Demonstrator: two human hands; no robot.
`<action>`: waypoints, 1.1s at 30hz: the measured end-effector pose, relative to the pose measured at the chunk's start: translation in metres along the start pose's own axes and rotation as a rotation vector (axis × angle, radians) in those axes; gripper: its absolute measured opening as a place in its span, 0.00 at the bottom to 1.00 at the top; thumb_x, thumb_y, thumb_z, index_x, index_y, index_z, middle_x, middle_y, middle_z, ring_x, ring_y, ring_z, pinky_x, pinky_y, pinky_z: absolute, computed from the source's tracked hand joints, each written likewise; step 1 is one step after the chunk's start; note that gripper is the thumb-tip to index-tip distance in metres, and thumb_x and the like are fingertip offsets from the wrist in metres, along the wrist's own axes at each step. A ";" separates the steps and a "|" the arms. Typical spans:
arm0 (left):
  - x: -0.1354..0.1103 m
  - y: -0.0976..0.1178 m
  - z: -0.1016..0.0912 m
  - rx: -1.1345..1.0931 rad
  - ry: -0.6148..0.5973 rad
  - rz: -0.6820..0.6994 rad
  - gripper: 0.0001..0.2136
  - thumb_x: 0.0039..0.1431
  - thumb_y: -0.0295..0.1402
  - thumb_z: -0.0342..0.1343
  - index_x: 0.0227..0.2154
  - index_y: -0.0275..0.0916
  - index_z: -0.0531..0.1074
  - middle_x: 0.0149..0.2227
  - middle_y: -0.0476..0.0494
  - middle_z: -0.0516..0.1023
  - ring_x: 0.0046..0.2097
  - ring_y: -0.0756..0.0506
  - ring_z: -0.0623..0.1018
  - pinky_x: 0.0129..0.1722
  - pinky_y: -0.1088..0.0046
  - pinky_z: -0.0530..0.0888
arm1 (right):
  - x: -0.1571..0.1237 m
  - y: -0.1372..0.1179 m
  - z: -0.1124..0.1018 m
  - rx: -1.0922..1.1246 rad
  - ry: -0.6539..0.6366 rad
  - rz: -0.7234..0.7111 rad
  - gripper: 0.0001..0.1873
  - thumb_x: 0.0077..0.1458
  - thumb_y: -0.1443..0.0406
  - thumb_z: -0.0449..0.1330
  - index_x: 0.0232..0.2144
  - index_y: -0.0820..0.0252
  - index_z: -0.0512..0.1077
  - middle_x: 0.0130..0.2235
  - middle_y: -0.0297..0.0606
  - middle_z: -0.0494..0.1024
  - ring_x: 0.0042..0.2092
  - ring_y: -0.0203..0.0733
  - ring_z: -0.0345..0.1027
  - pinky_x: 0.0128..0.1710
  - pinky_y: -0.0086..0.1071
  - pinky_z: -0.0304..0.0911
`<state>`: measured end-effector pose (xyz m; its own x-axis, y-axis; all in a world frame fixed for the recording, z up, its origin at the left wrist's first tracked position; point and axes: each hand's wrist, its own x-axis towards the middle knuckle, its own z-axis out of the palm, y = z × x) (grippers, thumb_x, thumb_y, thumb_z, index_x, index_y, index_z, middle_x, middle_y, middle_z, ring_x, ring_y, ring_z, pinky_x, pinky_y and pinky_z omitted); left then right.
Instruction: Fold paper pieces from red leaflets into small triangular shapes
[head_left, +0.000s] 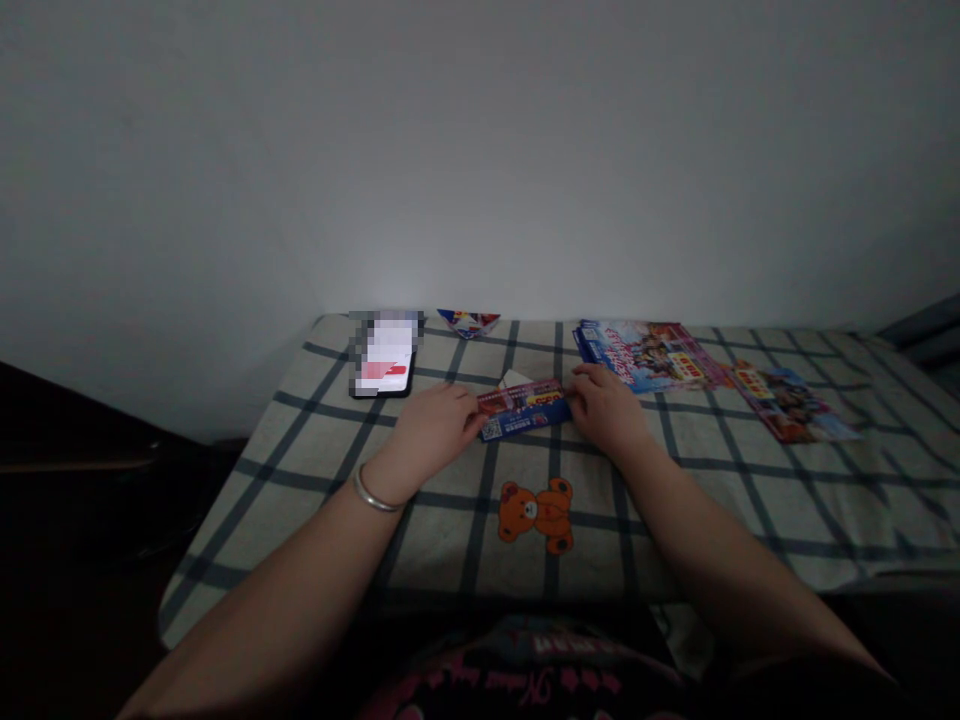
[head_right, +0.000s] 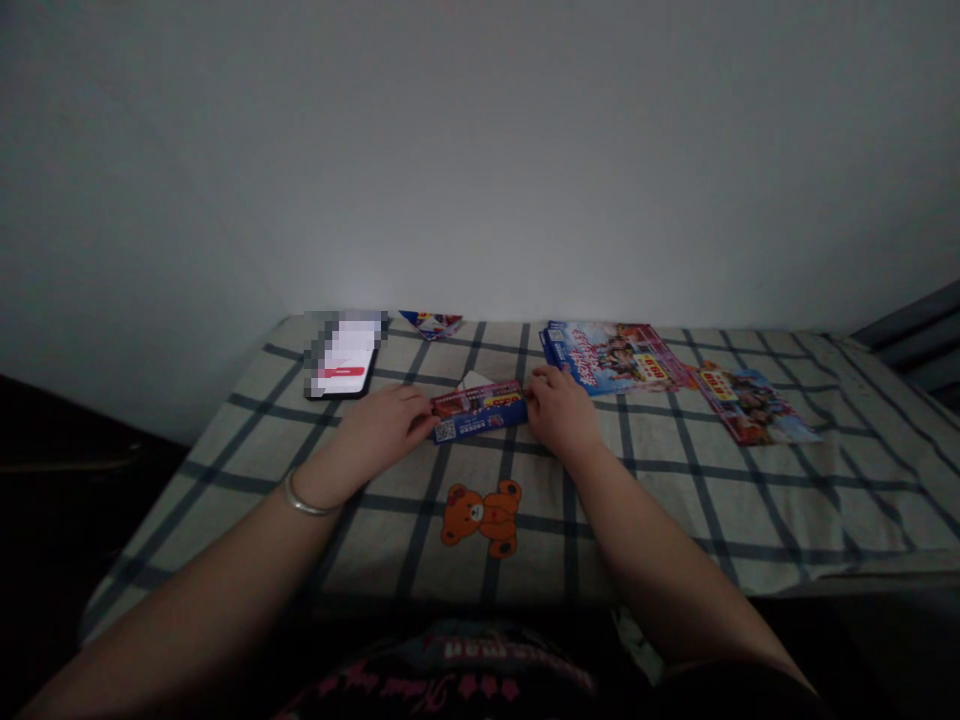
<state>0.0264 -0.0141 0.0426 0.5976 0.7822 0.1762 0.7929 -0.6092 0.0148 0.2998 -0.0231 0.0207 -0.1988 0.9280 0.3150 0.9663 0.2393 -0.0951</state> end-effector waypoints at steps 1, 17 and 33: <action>0.000 0.000 0.002 -0.004 0.014 -0.011 0.10 0.65 0.36 0.53 0.35 0.36 0.76 0.37 0.41 0.78 0.40 0.42 0.76 0.39 0.66 0.71 | 0.000 0.001 0.002 0.018 0.021 -0.004 0.12 0.58 0.70 0.54 0.38 0.62 0.77 0.54 0.48 0.73 0.53 0.50 0.67 0.54 0.41 0.64; -0.002 0.001 0.031 -0.078 0.160 -0.058 0.22 0.64 0.40 0.54 0.58 0.35 0.66 0.59 0.32 0.69 0.61 0.34 0.66 0.62 0.48 0.61 | -0.001 -0.006 0.007 0.121 -0.032 -0.203 0.16 0.60 0.62 0.58 0.48 0.63 0.74 0.58 0.52 0.70 0.59 0.54 0.62 0.60 0.51 0.60; 0.005 -0.002 0.040 -0.206 0.087 -0.020 0.31 0.64 0.39 0.52 0.66 0.31 0.52 0.62 0.30 0.66 0.66 0.34 0.61 0.63 0.48 0.58 | -0.003 -0.011 0.005 0.218 -0.077 -0.312 0.17 0.61 0.62 0.58 0.52 0.56 0.73 0.58 0.45 0.71 0.58 0.50 0.63 0.59 0.49 0.60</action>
<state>0.0327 -0.0039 0.0039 0.5624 0.7855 0.2584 0.7579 -0.6146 0.2187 0.2892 -0.0268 0.0165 -0.4976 0.8178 0.2891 0.8017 0.5609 -0.2068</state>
